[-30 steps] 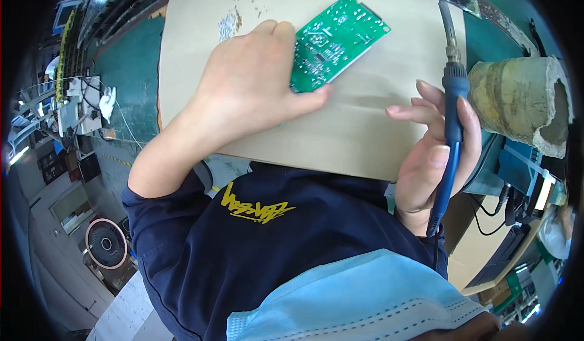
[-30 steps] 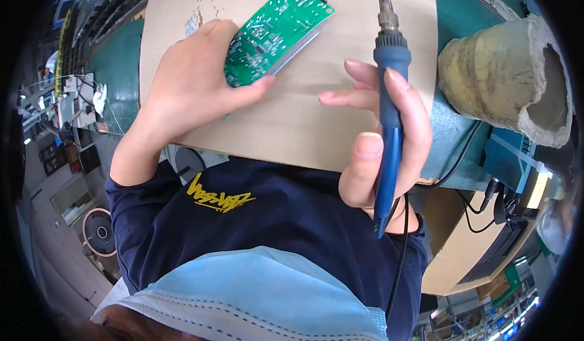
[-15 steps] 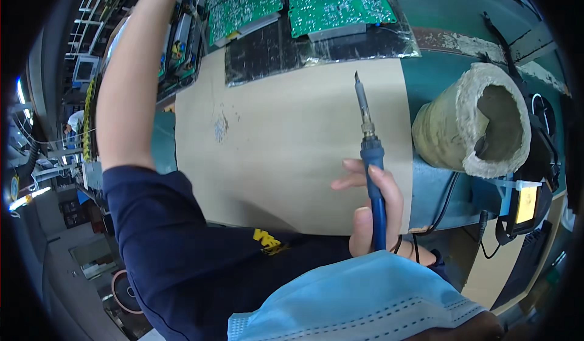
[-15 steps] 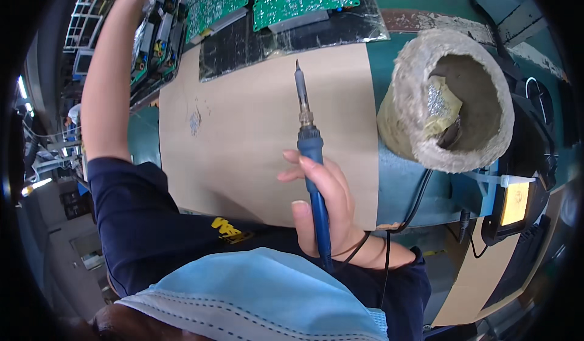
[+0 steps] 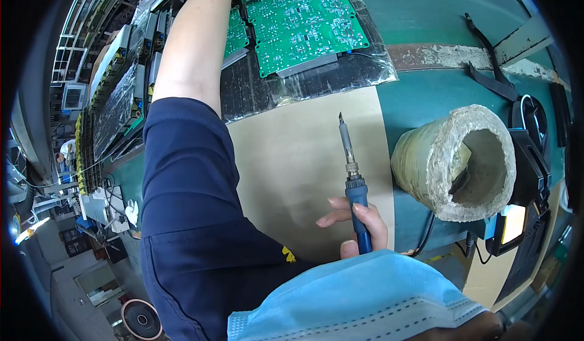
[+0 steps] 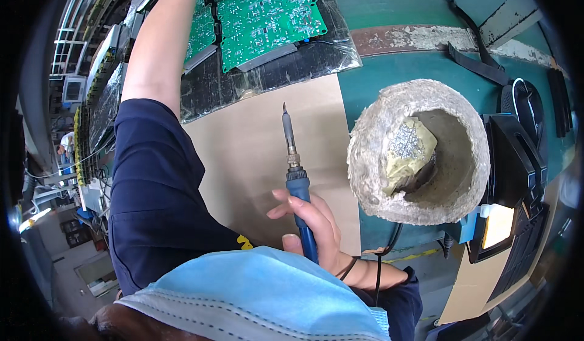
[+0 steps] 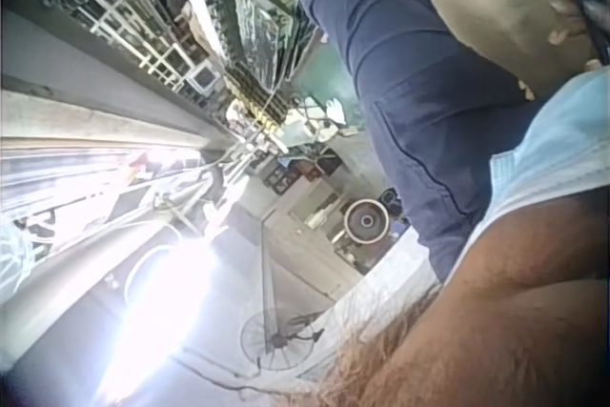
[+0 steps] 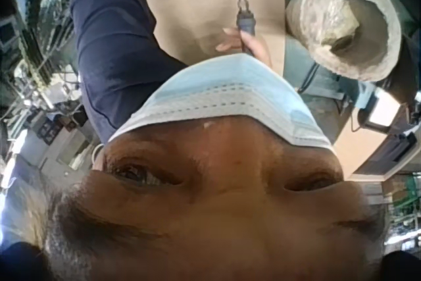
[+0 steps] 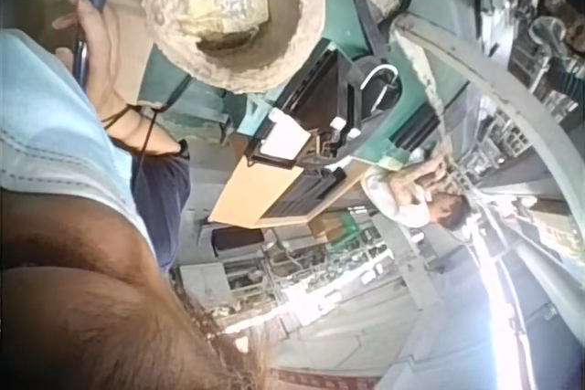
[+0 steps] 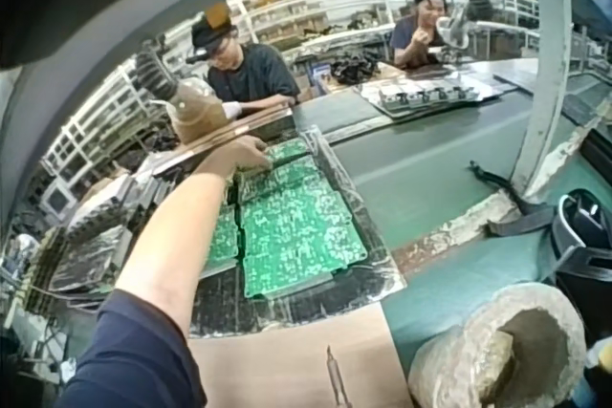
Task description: Soldering components onto printed circuit boards at a manual assembly station.
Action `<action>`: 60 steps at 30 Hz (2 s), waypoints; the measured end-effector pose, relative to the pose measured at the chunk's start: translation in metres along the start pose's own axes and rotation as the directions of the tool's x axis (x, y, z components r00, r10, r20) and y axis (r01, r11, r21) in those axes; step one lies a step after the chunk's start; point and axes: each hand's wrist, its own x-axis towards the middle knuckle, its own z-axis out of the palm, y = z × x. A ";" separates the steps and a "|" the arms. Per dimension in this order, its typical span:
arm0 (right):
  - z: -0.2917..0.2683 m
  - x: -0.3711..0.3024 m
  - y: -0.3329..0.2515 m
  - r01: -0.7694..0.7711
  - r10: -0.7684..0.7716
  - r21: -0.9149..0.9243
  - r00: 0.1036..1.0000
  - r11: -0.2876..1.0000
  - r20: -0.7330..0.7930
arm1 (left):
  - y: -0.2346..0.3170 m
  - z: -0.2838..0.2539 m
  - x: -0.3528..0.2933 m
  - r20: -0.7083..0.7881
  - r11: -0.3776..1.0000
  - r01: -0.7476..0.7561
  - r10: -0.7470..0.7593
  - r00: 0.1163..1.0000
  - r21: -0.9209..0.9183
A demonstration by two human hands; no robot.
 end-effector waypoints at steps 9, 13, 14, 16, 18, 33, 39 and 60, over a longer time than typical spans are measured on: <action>-0.008 0.004 0.007 -0.014 0.002 -0.184 0.998 0.983 -0.066 | 0.006 -0.009 -0.015 -0.030 0.769 -0.365 0.411 0.911 -0.524; 0.009 -0.008 -0.012 0.064 -0.060 -0.062 0.996 0.996 0.063 | -0.116 -0.098 -0.071 -0.158 0.853 -0.113 0.221 0.962 0.510; 0.006 -0.001 0.004 0.018 -0.013 -0.073 0.998 0.997 0.069 | -0.093 -0.065 -0.089 -0.131 0.870 -0.119 0.205 0.970 0.479; -0.001 -0.003 0.010 -0.050 0.058 -0.182 0.998 0.982 0.034 | -0.043 -0.069 -0.130 -0.163 0.988 -0.041 0.065 0.984 0.150; -0.004 -0.005 0.008 -0.046 0.056 -0.219 0.998 0.975 0.042 | -0.024 -0.110 -0.170 -0.197 1.000 0.026 -0.026 0.980 0.001; 0.018 -0.004 0.016 0.033 -0.074 -0.362 0.992 0.932 -0.099 | -0.238 -0.079 -0.345 -0.358 0.777 0.607 -0.525 0.772 0.169; 0.025 0.002 0.015 0.007 -0.098 -0.433 0.977 0.902 -0.190 | -0.217 -0.064 -0.281 -0.184 0.703 0.696 -0.671 0.718 0.148; 0.021 -0.002 0.008 -0.004 -0.056 -0.365 0.987 0.931 -0.152 | -0.102 -0.111 -0.351 0.225 0.136 0.424 -0.682 0.696 -0.896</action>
